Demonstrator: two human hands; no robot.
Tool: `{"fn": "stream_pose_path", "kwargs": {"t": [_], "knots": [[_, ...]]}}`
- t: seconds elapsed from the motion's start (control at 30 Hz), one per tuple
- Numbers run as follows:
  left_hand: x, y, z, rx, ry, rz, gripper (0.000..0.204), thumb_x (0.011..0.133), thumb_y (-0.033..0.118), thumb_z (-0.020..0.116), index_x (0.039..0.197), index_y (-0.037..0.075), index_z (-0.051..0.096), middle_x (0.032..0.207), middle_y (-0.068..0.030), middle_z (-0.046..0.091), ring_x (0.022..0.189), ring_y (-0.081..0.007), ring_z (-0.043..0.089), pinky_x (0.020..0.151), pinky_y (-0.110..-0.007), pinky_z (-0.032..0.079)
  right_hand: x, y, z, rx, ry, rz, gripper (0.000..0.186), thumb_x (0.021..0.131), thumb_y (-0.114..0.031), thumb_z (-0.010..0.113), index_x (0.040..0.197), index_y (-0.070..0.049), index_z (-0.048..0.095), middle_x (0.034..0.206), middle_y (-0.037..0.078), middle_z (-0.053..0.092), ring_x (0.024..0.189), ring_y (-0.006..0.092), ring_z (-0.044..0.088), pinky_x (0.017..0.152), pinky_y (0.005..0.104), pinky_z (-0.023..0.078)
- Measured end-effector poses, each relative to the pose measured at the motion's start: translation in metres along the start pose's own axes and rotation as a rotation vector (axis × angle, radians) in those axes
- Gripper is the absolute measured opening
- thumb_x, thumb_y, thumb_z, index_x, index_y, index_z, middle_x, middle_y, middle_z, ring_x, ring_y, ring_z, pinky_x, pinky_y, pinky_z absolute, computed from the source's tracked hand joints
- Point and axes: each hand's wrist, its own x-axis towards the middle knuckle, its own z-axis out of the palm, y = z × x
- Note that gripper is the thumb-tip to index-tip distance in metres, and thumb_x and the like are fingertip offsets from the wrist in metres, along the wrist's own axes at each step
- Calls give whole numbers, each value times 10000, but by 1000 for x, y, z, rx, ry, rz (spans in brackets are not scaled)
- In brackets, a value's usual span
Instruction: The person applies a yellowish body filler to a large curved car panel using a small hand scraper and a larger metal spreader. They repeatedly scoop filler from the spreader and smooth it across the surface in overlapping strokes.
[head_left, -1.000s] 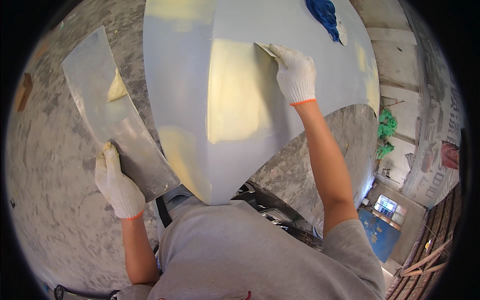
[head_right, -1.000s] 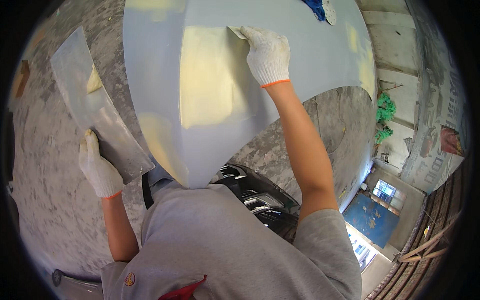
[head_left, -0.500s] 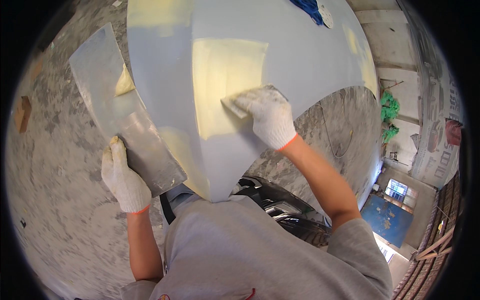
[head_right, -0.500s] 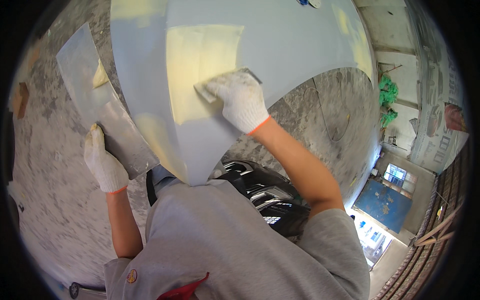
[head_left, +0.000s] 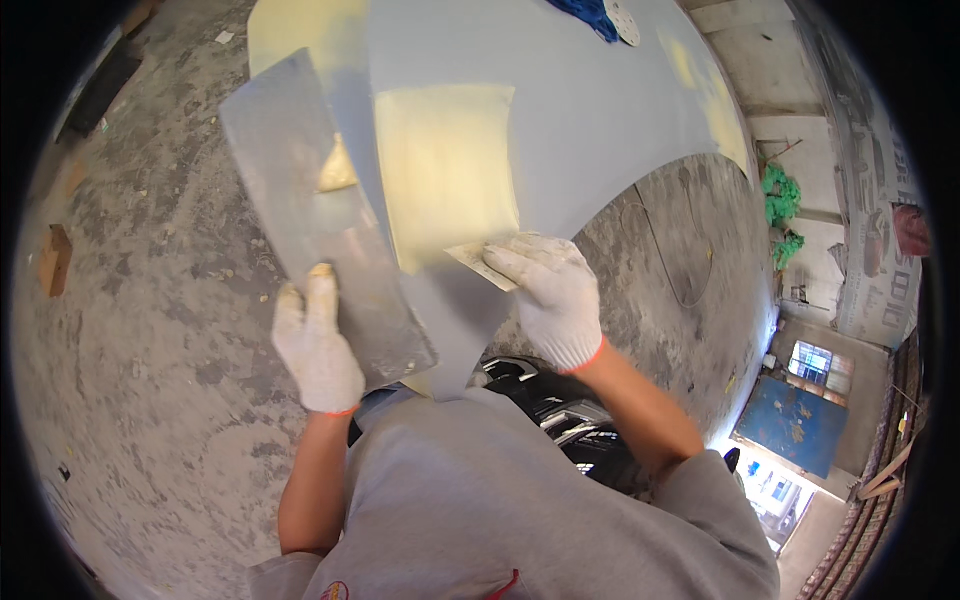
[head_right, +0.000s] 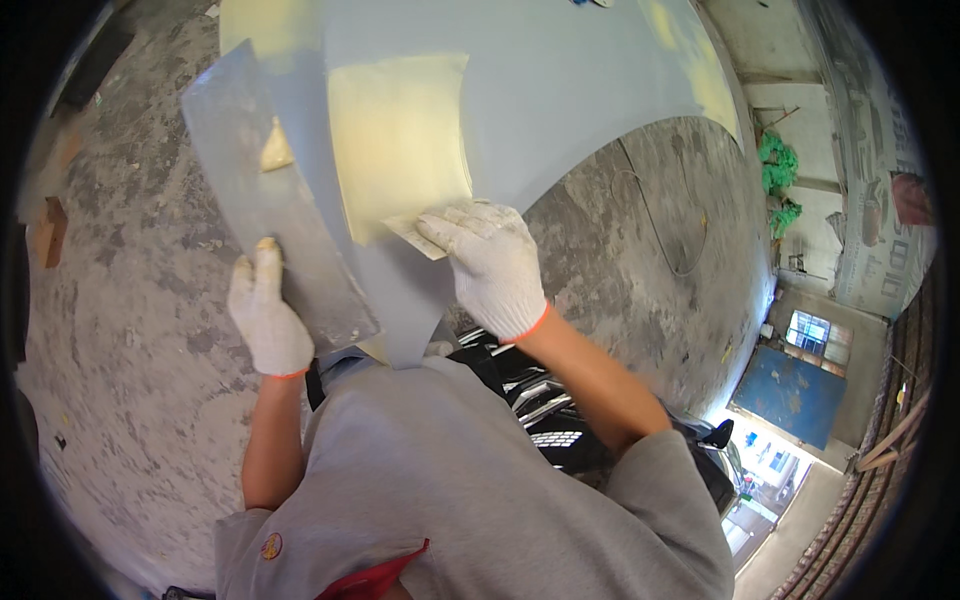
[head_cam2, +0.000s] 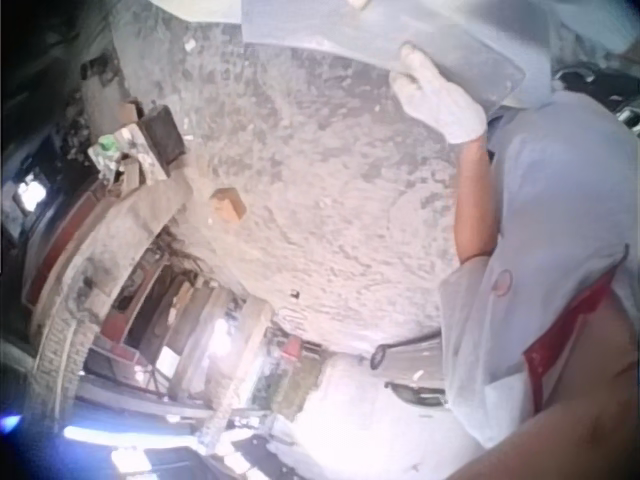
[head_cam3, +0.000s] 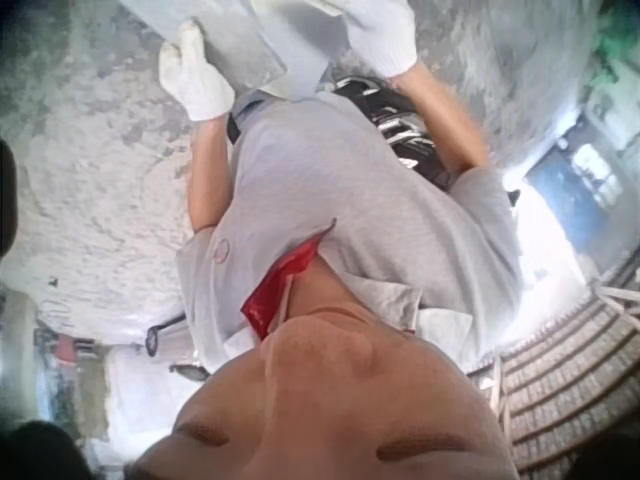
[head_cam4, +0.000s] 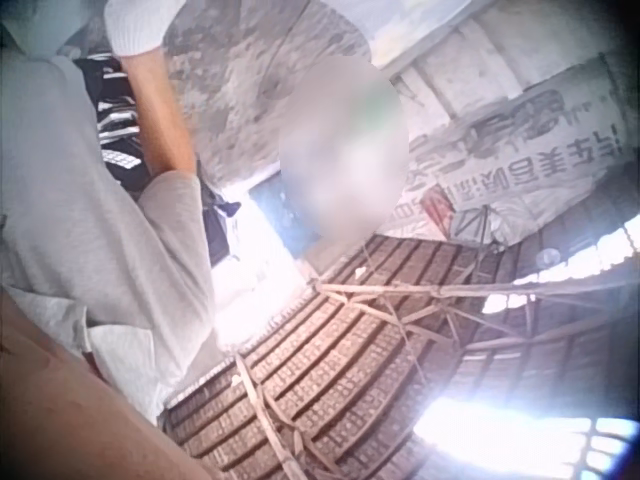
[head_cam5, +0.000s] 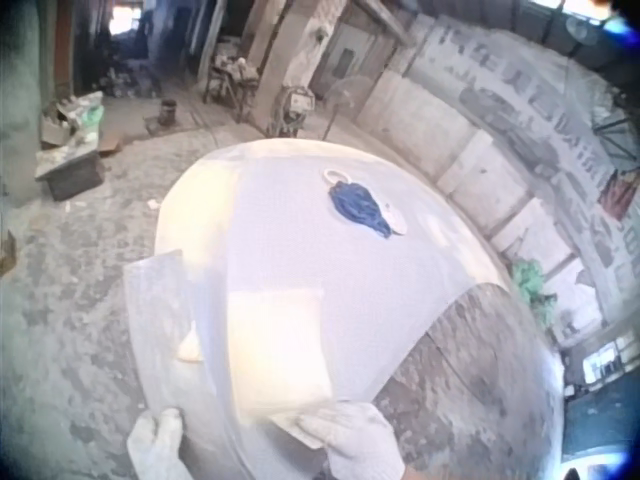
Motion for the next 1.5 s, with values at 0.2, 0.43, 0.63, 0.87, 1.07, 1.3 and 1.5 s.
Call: {"fn": "stream_pose_path", "kwargs": {"t": [0.2,0.43,0.63,0.87,1.07,1.3,1.5], "knots": [[0,0,56,-282,66,-96,450,1085,358,670,1130,-90,646,1035,-96,690,914,-150,577,832,-327,503,25,-76,-26,498,-91,481,461,906,-46,797,1364,-50,744,1294,163,778,1202,299,750,1029,316,582],[40,32,29,-460,262,-11,547,1086,431,649,1244,-92,633,1161,-144,690,1033,-216,654,906,-368,537,52,-3,-1,10,-334,150,408,942,-28,623,1323,-100,754,1122,121,806,1027,333,769,918,404,621],[52,28,-17,-542,374,-44,448,1091,362,680,1300,-33,649,1247,-96,667,1110,-198,632,998,-357,513,130,82,72,-340,8,-55,300,918,13,616,1164,-97,748,1195,64,782,1061,306,738,878,434,588],[36,-3,-48,-461,456,-119,471,1075,361,688,1297,-48,617,1210,-89,651,1064,-186,610,945,-360,516,157,83,90,-332,-71,-14,353,888,29,603,1159,-124,771,1185,48,780,1081,289,730,898,426,580],[35,-7,-44,-469,422,-143,463,1065,359,701,1262,-53,625,1199,-86,650,1056,-184,606,938,-358,515,115,67,79,-278,-190,-76,416,873,25,592,1203,-133,789,1197,66,786,1120,305,724,1015,433,541],[44,-5,-35,-462,303,-141,478,1083,356,691,1340,-41,624,1315,-94,647,1182,-191,608,1052,-356,485,32,32,60,-242,-274,-112,477,811,-23,652,1265,-132,750,1261,67,757,1217,288,687,1076,466,516],[42,-11,-36,-442,291,-133,469,1087,341,684,1356,-38,625,1299,-89,653,1167,-191,612,1046,-356,486,-22,6,39,-200,-376,-115,487,802,-69,663,1284,-101,727,1280,78,745,1282,283,659,1103,468,503]]}}
